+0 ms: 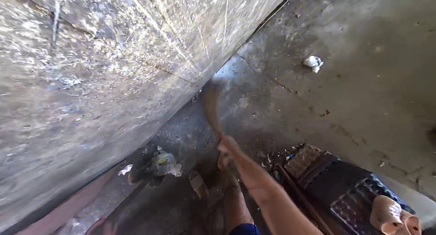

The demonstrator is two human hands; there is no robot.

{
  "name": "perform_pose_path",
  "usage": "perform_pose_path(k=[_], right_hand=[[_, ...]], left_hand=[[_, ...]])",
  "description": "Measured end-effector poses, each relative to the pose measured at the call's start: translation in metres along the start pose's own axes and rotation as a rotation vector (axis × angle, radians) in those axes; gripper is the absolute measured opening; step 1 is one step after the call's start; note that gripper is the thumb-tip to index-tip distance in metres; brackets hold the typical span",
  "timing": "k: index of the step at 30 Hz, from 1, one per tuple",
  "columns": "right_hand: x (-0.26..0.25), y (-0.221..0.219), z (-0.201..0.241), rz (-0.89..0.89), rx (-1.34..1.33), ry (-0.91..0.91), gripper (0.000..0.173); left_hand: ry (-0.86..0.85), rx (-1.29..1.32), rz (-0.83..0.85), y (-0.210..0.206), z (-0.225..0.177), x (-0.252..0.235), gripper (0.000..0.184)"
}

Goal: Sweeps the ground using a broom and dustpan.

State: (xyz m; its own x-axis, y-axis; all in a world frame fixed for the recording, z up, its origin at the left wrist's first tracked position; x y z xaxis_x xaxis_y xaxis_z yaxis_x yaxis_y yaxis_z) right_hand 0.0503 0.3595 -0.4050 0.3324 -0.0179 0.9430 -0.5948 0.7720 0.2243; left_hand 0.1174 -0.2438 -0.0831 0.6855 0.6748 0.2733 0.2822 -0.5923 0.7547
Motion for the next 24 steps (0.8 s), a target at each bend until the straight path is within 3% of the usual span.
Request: perform_pose_path(k=[2, 5, 8, 10, 12, 15, 17, 18, 20, 22, 24], right_hand=[[0.045, -0.098, 0.039, 0.185, 0.109, 0.051, 0.094], [0.094, -0.15, 0.045, 0.265, 0.176, 0.06, 0.1], [0.141, -0.1, -0.002, 0.173, 0.092, 0.022, 0.093], [0.17, -0.043, -0.04, -0.022, 0.016, -0.01, 0.083], [0.18, 0.02, -0.068, -0.255, -0.04, -0.084, 0.086], [0.142, 0.075, -0.072, -0.482, -0.133, -0.185, 0.084], [0.089, 0.075, -0.039, -0.483, -0.141, -0.177, 0.077], [0.062, 0.057, -0.009, -0.434, -0.093, -0.141, 0.075], [0.033, -0.021, 0.056, -0.282, 0.111, -0.045, 0.074], [0.046, -0.122, 0.091, -0.15, 0.325, 0.036, 0.079], [0.072, -0.191, 0.098, -0.103, 0.427, 0.06, 0.087]], left_hand=[[0.002, -0.009, 0.016, -0.01, -0.013, 0.0, 0.042], [-0.029, -0.018, -0.004, -0.011, -0.031, -0.014, 0.038], [-0.034, -0.007, -0.001, -0.001, -0.027, -0.03, 0.035], [-0.062, 0.007, -0.008, 0.019, -0.012, -0.041, 0.034], [-0.044, 0.051, -0.004, 0.034, 0.01, -0.045, 0.036], [-0.046, 0.106, 0.027, 0.053, 0.042, -0.043, 0.033], [-0.085, 0.121, 0.052, 0.06, 0.047, -0.037, 0.03], [-0.112, 0.132, 0.055, 0.067, 0.049, -0.036, 0.03], [-0.134, 0.16, 0.051, 0.082, 0.059, -0.04, 0.029], [-0.117, 0.169, 0.054, 0.103, 0.081, -0.037, 0.025], [-0.127, 0.188, 0.063, 0.118, 0.094, -0.048, 0.023]])
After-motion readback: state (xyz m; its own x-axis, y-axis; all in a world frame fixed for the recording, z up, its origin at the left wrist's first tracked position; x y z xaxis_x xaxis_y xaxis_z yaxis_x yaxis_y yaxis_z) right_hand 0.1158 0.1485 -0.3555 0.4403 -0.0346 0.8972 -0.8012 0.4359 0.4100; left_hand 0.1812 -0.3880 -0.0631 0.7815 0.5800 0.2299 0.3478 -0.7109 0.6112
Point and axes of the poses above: each hand's wrist, its own x-axis away from the middle knuckle, its own y-axis out of the back of the hand, z = x × y, the point moved 10 cm from there along -x, towards the middle knuckle, and after that the axes turned 1 degree about y, right-handed, at the moved point
